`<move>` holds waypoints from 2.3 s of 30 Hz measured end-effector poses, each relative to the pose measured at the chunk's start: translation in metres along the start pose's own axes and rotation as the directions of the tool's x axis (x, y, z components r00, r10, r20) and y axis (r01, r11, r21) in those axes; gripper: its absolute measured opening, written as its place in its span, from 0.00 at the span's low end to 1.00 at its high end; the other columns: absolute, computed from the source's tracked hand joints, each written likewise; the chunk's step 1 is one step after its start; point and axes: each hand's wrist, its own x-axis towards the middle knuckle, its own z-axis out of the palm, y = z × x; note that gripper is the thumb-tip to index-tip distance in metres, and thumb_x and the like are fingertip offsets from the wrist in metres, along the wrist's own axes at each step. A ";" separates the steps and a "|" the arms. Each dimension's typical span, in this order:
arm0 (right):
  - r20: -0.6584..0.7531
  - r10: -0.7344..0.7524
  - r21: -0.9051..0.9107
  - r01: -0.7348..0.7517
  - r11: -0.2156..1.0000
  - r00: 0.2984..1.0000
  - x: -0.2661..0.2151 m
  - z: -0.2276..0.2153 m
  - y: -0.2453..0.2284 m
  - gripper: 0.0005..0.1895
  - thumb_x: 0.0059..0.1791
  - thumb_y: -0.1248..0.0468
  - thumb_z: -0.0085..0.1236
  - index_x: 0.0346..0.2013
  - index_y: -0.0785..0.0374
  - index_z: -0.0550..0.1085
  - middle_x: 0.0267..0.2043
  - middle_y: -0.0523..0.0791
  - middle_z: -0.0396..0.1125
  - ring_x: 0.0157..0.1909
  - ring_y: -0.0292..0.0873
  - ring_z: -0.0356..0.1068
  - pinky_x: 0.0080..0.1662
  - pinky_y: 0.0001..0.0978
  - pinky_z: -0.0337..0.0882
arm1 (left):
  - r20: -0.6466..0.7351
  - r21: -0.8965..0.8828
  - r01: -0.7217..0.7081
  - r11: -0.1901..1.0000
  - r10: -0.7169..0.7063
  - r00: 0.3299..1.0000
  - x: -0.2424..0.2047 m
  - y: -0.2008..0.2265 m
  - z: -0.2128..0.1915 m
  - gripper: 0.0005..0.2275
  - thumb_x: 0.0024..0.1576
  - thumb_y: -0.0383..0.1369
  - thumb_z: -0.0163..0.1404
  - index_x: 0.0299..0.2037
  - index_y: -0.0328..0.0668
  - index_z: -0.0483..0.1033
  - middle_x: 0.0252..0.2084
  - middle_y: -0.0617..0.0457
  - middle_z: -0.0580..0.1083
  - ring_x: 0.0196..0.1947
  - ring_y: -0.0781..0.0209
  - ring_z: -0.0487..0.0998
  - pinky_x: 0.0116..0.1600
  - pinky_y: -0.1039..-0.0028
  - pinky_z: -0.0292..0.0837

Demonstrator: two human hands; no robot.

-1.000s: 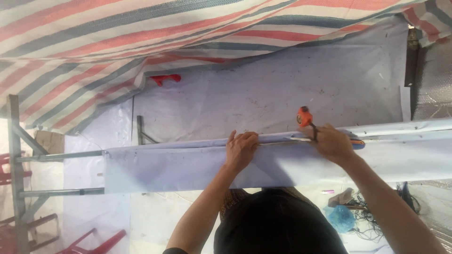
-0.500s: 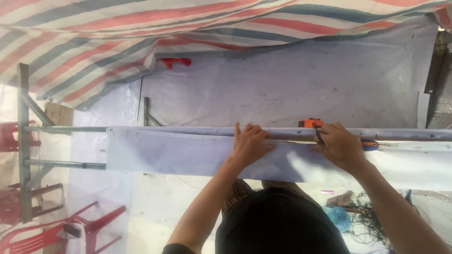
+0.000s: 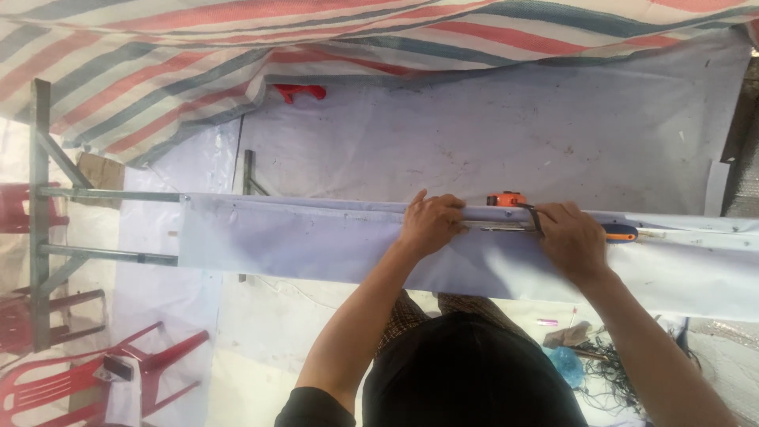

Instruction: Measuring and cutting a long white plastic banner on a metal frame using a tape measure and a utility knife

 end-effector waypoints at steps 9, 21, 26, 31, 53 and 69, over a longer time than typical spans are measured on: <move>-0.021 0.029 0.045 -0.028 0.999 0.999 0.010 -0.004 -0.003 0.07 0.50 0.54 0.61 0.31 0.50 0.77 0.41 0.33 0.73 0.45 0.39 0.75 0.47 0.31 0.73 | 0.014 0.043 0.043 0.998 -0.044 0.999 0.008 0.013 -0.018 0.08 0.51 0.44 0.62 0.35 0.56 0.84 0.39 0.63 0.79 0.47 0.55 0.83 0.67 0.46 0.67; 0.115 0.065 0.118 -0.078 0.990 0.991 0.039 -0.042 -0.012 0.06 0.46 0.54 0.64 0.30 0.51 0.79 0.41 0.36 0.75 0.43 0.41 0.76 0.44 0.33 0.76 | 0.079 -0.133 0.254 0.958 -0.246 0.966 0.020 -0.008 -0.010 0.07 0.46 0.39 0.63 0.35 0.61 0.82 0.35 0.62 0.80 0.40 0.50 0.84 0.49 0.56 0.80; 0.334 0.148 0.265 -0.243 0.933 0.931 0.055 -0.066 -0.012 0.11 0.47 0.51 0.63 0.31 0.54 0.79 0.42 0.37 0.76 0.47 0.43 0.77 0.45 0.34 0.77 | 0.095 -0.164 0.296 0.941 -0.284 0.954 0.023 -0.008 -0.007 0.07 0.45 0.41 0.62 0.32 0.61 0.80 0.33 0.63 0.79 0.38 0.51 0.84 0.46 0.57 0.81; 0.468 0.154 0.236 -0.291 0.927 0.870 0.061 -0.067 -0.011 0.10 0.48 0.53 0.62 0.31 0.55 0.81 0.45 0.37 0.76 0.48 0.43 0.77 0.46 0.36 0.78 | 0.165 -0.144 0.320 0.936 -0.296 0.941 0.032 0.022 -0.005 0.07 0.47 0.42 0.60 0.34 0.61 0.80 0.34 0.60 0.78 0.40 0.52 0.84 0.47 0.60 0.81; 0.706 0.222 0.155 -0.454 0.877 0.672 0.098 -0.103 -0.020 0.14 0.49 0.54 0.56 0.36 0.57 0.84 0.45 0.46 0.74 0.53 0.52 0.73 0.51 0.46 0.78 | 0.262 -0.211 0.540 0.815 -0.485 0.834 0.061 0.037 0.028 0.12 0.44 0.49 0.57 0.34 0.59 0.82 0.34 0.52 0.81 0.42 0.42 0.84 0.46 0.58 0.79; 0.737 0.095 0.283 -0.433 0.856 0.669 0.085 -0.058 -0.006 0.28 0.53 0.41 0.52 0.34 0.62 0.84 0.55 0.48 0.75 0.57 0.56 0.75 0.53 0.45 0.76 | -0.514 0.018 0.614 0.789 -0.519 0.682 -0.194 -0.057 0.039 0.39 0.55 0.49 0.57 0.75 0.48 0.55 0.78 0.38 0.51 0.76 0.33 0.49 0.72 0.38 0.42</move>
